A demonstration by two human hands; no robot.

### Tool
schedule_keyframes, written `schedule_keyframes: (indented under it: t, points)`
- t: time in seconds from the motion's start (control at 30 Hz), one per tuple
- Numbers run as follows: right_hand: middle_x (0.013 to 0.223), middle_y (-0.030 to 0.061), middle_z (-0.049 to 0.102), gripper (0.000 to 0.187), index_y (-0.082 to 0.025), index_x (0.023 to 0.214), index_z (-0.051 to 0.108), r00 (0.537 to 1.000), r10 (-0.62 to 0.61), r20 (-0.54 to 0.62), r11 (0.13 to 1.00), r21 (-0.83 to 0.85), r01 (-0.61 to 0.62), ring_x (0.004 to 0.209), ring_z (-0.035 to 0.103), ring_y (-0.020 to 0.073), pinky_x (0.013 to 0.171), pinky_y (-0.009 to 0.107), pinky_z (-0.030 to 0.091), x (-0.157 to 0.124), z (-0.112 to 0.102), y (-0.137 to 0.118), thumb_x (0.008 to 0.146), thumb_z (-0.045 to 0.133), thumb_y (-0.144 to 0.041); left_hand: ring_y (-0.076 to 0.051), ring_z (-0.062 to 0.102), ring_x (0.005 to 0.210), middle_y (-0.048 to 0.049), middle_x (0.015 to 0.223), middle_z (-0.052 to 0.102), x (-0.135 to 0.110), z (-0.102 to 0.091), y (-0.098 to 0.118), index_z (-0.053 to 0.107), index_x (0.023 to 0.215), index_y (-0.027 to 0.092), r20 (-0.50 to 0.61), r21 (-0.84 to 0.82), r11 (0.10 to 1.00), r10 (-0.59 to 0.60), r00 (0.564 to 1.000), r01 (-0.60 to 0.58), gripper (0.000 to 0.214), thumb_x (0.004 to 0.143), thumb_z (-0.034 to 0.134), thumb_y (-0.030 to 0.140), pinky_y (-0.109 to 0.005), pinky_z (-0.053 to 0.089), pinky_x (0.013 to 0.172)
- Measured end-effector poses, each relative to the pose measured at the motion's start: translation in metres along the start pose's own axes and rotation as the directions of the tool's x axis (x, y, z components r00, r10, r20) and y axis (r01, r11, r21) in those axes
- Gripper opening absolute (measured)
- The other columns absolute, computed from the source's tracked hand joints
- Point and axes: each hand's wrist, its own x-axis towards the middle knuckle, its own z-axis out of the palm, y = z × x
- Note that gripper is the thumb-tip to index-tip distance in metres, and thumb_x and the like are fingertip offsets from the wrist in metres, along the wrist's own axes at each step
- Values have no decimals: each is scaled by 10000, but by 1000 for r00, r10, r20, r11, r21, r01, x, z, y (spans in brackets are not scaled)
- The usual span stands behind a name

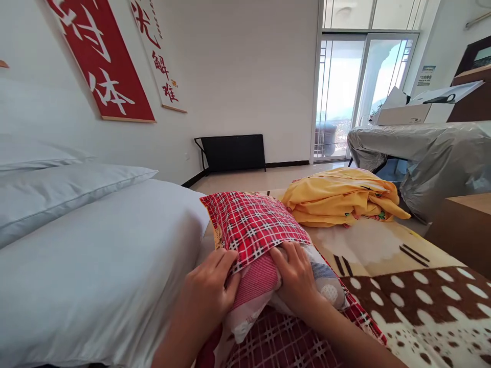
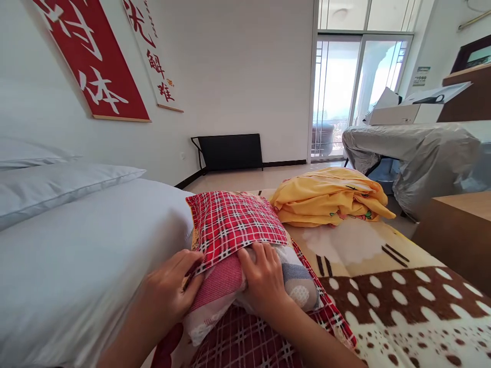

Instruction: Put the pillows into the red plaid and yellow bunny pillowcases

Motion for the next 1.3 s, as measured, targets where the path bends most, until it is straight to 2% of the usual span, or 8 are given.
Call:
schedule_keyframes:
  t: [0.1, 0.27, 0.43, 0.57, 0.73, 0.93, 1.07, 1.3]
  points:
    - [1226, 119, 482, 578, -200, 1280, 476, 967, -86, 239, 994, 93, 66, 1076, 445, 264, 920, 410, 381, 2, -17, -15, 713, 585, -172, -232, 613, 913, -73, 989, 638, 4, 8, -18, 563, 971, 192, 110, -44, 993, -102, 989, 108, 245, 778, 424, 137, -359, 486, 794]
    - [1426, 40, 395, 657, -326, 1352, 424, 762, -247, 598, 942, 333, 45, 1271, 387, 225, 1056, 372, 308, 11, -75, 5, 747, 677, -366, -209, 576, 990, -53, 1045, 611, 5, 14, -19, 568, 1005, 210, 279, -167, 969, -131, 951, 182, 357, 717, 418, 61, -359, 455, 905]
    - [1012, 105, 670, 437, -187, 1086, 626, 689, 274, 671, 960, -152, -234, 959, 606, 291, 830, 423, 461, 15, -101, 47, 768, 637, -487, -205, 560, 1012, -59, 1066, 582, 4, 2, -5, 577, 1055, 202, 334, -188, 965, -115, 936, 185, 395, 737, 385, 69, -379, 437, 945]
    - [918, 145, 678, 669, -99, 1008, 630, 571, 164, 805, 986, -151, -70, 841, 635, 317, 732, 416, 507, 12, -79, 38, 554, 773, -570, -222, 551, 1006, -76, 1059, 578, 6, 2, 1, 577, 1064, 176, 307, -117, 971, -165, 937, 209, 358, 760, 406, 95, -388, 452, 914]
    - [1362, 318, 409, 1162, 69, 1337, 392, 711, -98, 696, 968, -99, 231, 1255, 415, 410, 1052, 482, 354, -8, -30, -9, 471, 814, -581, -214, 551, 998, -69, 1030, 593, 9, 20, -3, 601, 1088, 184, 249, -100, 983, -127, 960, 155, 352, 797, 427, 86, -375, 463, 886]
    - [1332, 278, 466, 518, 55, 1291, 470, 939, -151, 309, 928, -282, 242, 1242, 467, 331, 1008, 422, 421, -32, 24, -26, 850, 513, -213, -166, 587, 836, -47, 880, 625, 9, 32, -7, 677, 993, 184, 150, -78, 997, 29, 988, -18, 264, 868, 455, 115, -285, 491, 746]
    - [1283, 253, 525, 519, 34, 1279, 488, 960, -150, 238, 952, -227, 205, 1187, 506, 309, 1024, 426, 396, -30, 30, -22, 829, 499, -224, -150, 568, 759, -31, 819, 623, 6, 30, 4, 663, 917, 164, 93, -54, 975, 220, 971, -216, 235, 854, 456, 73, -255, 470, 665]
    - [1037, 99, 669, 259, -195, 1053, 637, 900, 67, 430, 992, -122, -15, 995, 601, 252, 863, 377, 444, -15, 37, -2, 869, 453, -185, -163, 537, 691, -24, 763, 620, 0, 32, 32, 629, 853, 154, 52, -79, 921, 386, 921, -381, 196, 818, 470, 44, -278, 448, 600]
